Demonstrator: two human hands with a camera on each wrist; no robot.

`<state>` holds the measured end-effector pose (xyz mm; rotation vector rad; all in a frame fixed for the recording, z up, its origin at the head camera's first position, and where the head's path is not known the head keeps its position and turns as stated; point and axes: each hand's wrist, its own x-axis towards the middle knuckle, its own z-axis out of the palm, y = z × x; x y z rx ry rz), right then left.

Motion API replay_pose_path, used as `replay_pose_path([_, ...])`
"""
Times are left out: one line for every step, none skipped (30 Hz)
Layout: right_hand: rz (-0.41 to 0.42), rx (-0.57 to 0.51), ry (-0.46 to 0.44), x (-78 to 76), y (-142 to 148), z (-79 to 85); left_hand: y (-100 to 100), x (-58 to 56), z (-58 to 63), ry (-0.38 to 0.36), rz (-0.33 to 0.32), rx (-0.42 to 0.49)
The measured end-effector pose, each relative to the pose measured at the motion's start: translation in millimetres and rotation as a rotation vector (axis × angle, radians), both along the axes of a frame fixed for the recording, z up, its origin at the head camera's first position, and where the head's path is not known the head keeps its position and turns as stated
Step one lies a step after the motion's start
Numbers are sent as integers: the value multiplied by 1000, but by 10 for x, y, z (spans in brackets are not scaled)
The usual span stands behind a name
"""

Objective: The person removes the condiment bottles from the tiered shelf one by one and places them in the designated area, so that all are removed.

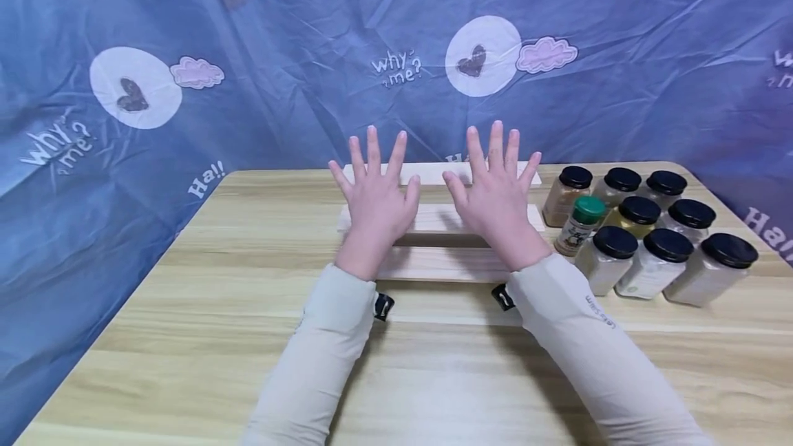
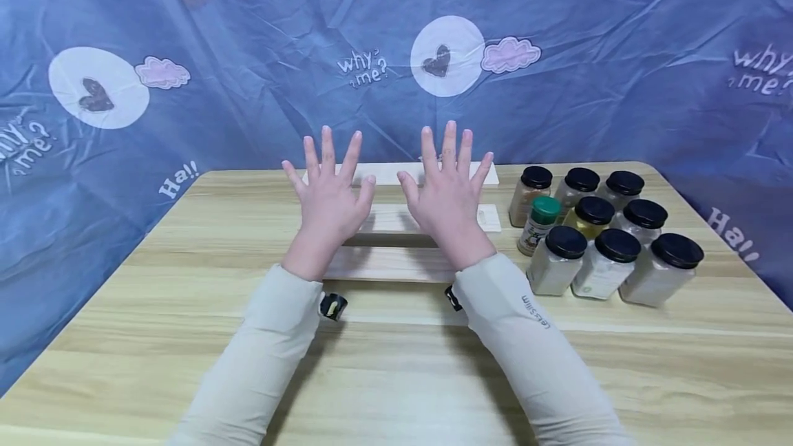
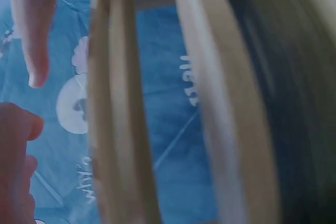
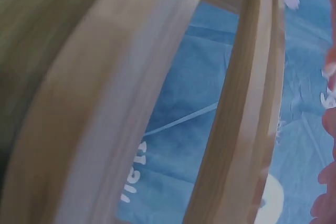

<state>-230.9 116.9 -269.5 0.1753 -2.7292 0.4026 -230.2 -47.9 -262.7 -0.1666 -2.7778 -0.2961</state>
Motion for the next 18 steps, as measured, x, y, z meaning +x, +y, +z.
replay_pose_path([-12,-9,-12,-5,6,-3,13,-19,-22,-3,6,0])
replay_pose_path([-23,-14,-26,-7,13,-8,25,-35,-44,-5,10,-1])
replay_pose_path([-29,-18,-37,-7,20,-14,36,-45,-60,-5,11,-1])
replay_pose_path([-31,-22,-45,-6,25,-21,46,-53,-70,-3,9,7])
replay_pose_path([-34,-22,-52,-4,30,-29,53,-58,-74,0,7,12])
replay_pose_path([-35,-21,-58,-1,34,-36,59,-61,-74,3,7,14])
replay_pose_path([-37,-19,-63,-1,40,-45,62,-63,-71,5,7,16])
replay_pose_path([-40,-14,-67,-6,49,-50,66,-65,-63,7,9,16])
replay_pose_path([-43,-12,-71,-6,57,-52,67,-67,-55,5,11,18])
replay_pose_path([-44,-11,-74,-7,66,-53,67,-68,-49,2,13,20])
replay_pose_path([-46,-8,-77,-8,73,-56,64,-66,-45,-3,17,20])
replay_pose_path([-47,-7,-80,-10,79,-58,60,-64,-46,-10,20,22])
replay_pose_path([-47,-6,-83,-13,83,-61,53,-61,-49,-16,24,22])
replay_pose_path([-45,-8,-85,-14,83,-63,44,-58,-55,-22,26,25])
replay_pose_path([-42,-10,-83,-14,81,-62,36,-58,-62,-26,30,27])
replay_pose_path([-41,-10,-82,-16,80,-65,31,-56,-65,-29,32,27])
replay_pose_path([-39,-10,-81,-19,77,-67,25,-55,-69,-30,35,26])
replay_pose_path([-36,-13,-78,-23,73,-69,20,-55,-73,-31,36,27])
